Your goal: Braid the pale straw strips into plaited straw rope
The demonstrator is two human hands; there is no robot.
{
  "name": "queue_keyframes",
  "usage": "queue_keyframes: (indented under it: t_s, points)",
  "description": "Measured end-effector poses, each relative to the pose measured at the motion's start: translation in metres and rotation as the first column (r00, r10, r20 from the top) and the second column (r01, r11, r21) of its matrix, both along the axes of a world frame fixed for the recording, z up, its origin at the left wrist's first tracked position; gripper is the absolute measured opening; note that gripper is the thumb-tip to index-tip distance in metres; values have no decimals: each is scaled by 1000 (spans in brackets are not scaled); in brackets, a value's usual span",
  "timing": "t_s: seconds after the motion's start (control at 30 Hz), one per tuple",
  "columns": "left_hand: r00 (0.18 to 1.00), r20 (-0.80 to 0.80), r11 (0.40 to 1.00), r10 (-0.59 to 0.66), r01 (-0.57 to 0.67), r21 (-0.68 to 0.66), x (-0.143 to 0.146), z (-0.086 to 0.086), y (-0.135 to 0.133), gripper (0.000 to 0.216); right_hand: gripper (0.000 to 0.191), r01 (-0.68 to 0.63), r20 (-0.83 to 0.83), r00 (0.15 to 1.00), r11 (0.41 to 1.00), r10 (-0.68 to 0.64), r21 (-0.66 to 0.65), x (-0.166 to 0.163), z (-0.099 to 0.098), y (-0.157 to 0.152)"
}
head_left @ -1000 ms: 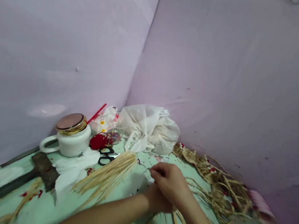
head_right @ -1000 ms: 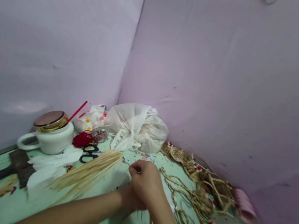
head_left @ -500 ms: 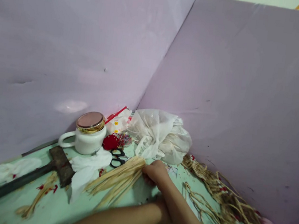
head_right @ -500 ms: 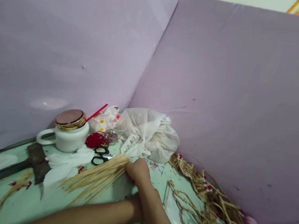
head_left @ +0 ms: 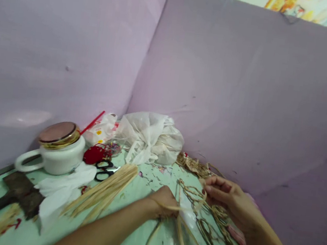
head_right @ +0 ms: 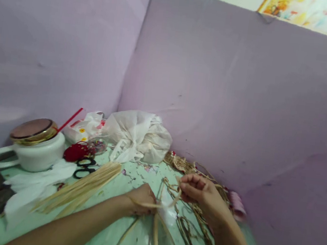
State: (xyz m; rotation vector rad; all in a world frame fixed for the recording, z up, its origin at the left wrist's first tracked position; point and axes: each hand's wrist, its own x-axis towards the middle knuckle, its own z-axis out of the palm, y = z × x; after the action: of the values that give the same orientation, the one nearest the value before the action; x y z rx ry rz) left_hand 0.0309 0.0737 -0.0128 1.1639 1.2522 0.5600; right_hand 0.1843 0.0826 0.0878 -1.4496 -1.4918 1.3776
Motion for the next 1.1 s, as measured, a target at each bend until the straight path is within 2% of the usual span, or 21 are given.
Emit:
queue_keyframes:
  t_s: [0.07, 0.17, 0.23, 0.33, 0.47, 0.57, 0.7, 0.83, 1.1]
  points:
    - [1000, 17, 999, -13, 13, -52, -3, 5, -2, 14, 26, -14, 72, 997, 1000, 16, -26, 25, -15, -13]
    - [999, 26, 999, -34, 35, -40, -7, 12, -4, 8, 20, -57, 207, 976, 997, 68, -60, 38, -45, -23]
    - [997, 47, 998, -54, 55, -23, -8, 15, -5, 8, 13, -110, 325, 939, 993, 113, -28, 34, -62, -23]
    - [992, 82, 996, -91, 91, 2, -8, 15, -5, 10, 12, -113, 463, 885, 988, 52, 105, 20, -75, -19]
    - [987, 65, 990, -144, 143, 16, -8, 12, -4, 14, 17, -154, 536, 840, 984, 83, 89, 5, -81, -16]
    - [984, 66, 986, -164, 162, 38, -7, 11, -3, 15, 21, -159, 504, 857, 986, 108, 58, 1, -80, -19]
    - [983, 51, 984, -175, 174, 36, -6, 10, -3, 16, 20, -160, 300, 938, 985, 174, -70, 2, -77, -25]
    - [984, 40, 985, -172, 170, 40, -6, 9, -2, 14, 10, -120, 151, 978, 980, 144, -162, 2, -75, -29]
    - [987, -1, 986, -162, 162, 38, -4, 10, -4, 16, 2, -69, 59, 995, 991, 76, -115, 2, -83, -28]
